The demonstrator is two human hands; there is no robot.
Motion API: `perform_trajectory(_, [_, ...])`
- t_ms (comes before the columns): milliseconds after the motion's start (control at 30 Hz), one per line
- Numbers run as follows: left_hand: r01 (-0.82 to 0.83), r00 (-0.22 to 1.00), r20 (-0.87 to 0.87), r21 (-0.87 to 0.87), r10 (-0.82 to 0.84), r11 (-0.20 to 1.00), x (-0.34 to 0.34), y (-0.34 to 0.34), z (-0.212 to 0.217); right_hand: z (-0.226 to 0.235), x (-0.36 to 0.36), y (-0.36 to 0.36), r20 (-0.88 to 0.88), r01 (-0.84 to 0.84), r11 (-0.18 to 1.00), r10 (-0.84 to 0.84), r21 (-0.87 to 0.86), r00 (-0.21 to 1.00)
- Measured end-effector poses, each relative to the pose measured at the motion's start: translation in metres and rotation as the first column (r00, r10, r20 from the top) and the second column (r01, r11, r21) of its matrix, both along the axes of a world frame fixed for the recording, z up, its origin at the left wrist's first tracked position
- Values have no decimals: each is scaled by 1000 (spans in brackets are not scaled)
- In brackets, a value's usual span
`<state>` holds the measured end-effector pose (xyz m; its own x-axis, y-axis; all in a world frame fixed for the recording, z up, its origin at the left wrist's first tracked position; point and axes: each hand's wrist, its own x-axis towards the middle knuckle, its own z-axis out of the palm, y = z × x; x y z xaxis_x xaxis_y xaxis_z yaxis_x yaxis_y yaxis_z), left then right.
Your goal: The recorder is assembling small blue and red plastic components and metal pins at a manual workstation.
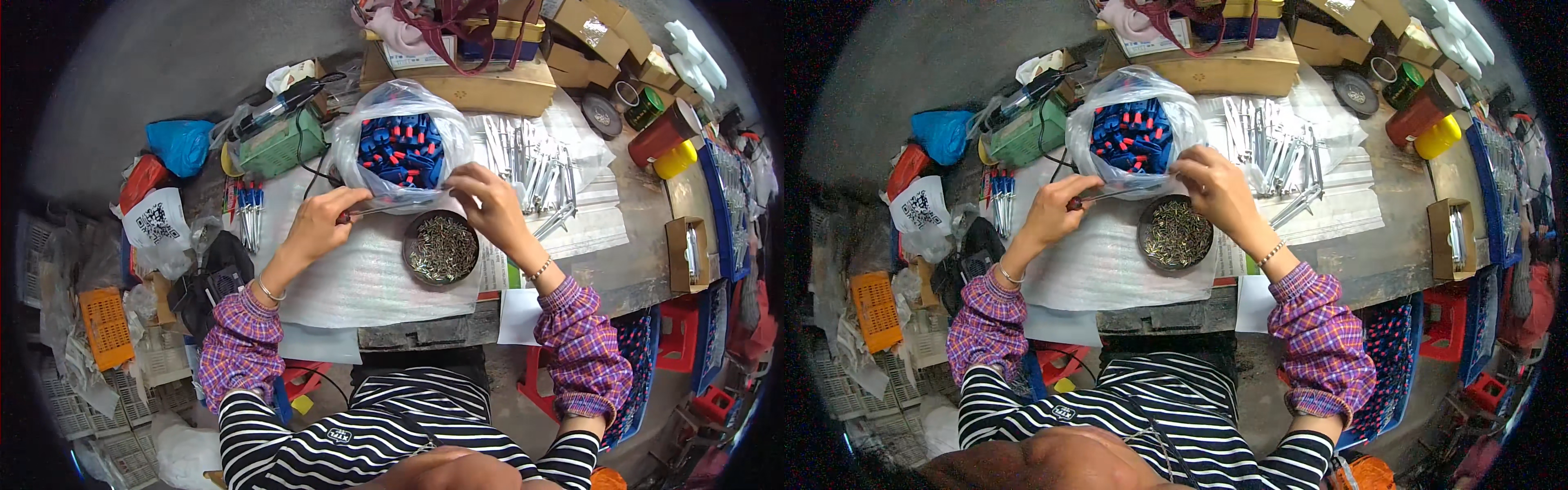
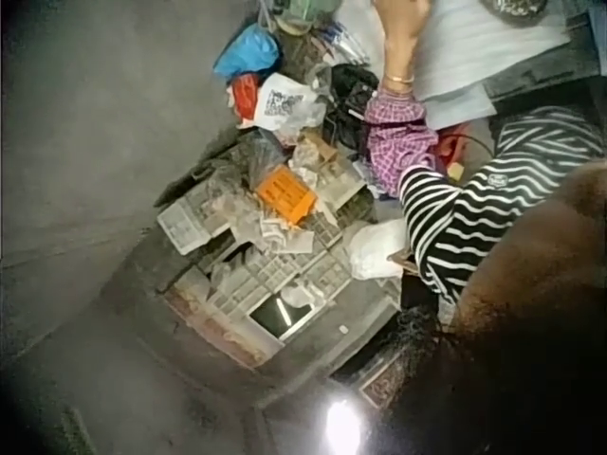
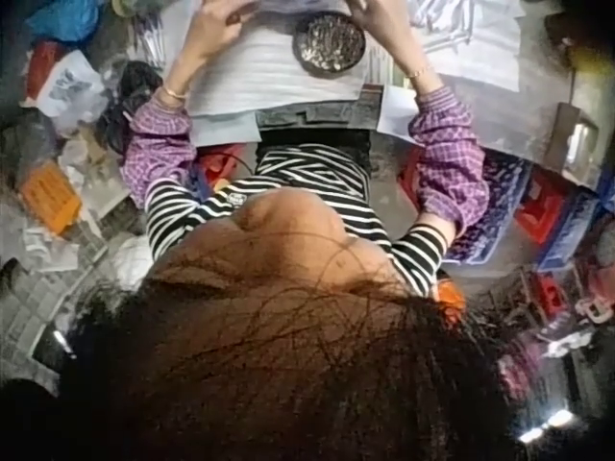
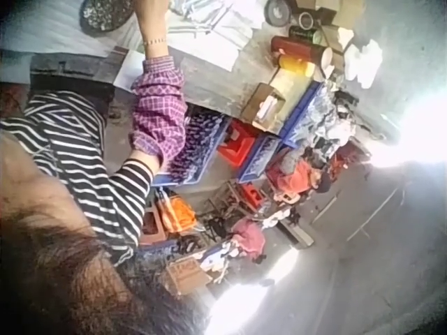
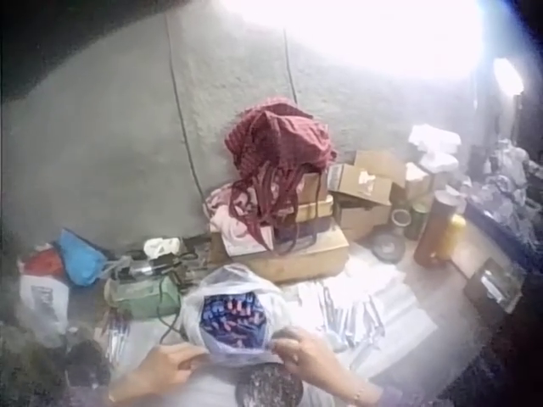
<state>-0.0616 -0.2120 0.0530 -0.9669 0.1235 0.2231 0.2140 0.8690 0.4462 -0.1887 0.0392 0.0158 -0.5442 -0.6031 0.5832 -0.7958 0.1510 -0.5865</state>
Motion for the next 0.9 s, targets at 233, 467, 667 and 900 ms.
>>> perform_trajectory(233, [27, 999, 29, 16, -28, 999, 0, 5, 3, -18, -40, -10, 332, 117, 993, -99, -34, 938])
perform_trajectory(467, [7, 998, 60, -1, -7, 1000, 0, 1, -6, -33, -39, -5, 465, 119, 992, -82, -52, 881])
perform_trajectory(667, [68, 990, 128, -133, -51, 989, 10, 7, -23, -31, -25, -7, 369, 165, 983, -126, -75, 921])
perform_trajectory(900, [118, 993, 32, -73, -116, 990, 8, 14, -12, -28, -5, 1, 140, 165, 986, -158, -33, 977])
